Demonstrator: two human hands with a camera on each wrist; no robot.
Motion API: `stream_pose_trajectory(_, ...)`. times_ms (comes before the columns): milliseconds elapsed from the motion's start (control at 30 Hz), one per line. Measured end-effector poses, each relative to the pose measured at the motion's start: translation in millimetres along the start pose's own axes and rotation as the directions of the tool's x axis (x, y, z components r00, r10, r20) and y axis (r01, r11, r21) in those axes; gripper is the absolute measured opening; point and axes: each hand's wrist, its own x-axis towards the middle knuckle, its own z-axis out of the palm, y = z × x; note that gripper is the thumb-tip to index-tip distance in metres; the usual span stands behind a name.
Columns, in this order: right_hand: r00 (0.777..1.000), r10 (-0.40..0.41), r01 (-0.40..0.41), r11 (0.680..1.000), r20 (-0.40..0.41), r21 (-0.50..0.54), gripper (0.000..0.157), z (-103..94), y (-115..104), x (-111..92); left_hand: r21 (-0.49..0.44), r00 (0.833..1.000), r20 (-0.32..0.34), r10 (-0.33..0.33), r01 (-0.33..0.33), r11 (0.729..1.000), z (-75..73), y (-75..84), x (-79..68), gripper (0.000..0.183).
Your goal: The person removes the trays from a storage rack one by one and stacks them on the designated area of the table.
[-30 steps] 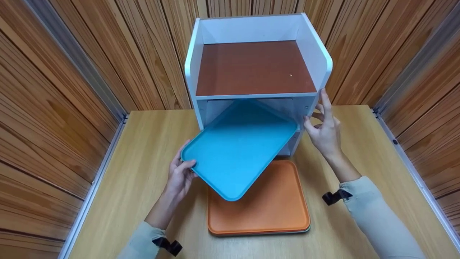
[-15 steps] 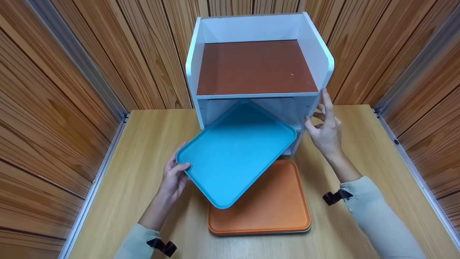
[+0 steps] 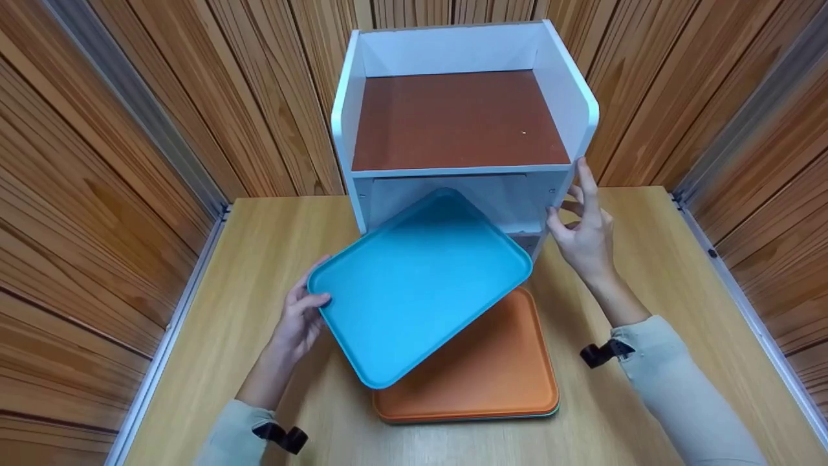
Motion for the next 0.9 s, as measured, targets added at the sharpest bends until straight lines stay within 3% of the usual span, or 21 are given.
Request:
stream_pose_trajectory(633,1.000,-0.011,0.011,1.000,0.005,-0.007,0.079,-1.4,-1.6,1.3,0.059,0.992,0.127,-0.024,0.016,0.998,-15.0,8.5,-3.3,0.063)
stream_pose_trajectory(900,1.000,-0.011,0.011,1.000,0.010,0.000,0.079,-1.3,-0.9,0.5,0.092,0.978,0.203,-0.048,0.030,0.995,-16.9,7.1,-5.0,0.059)
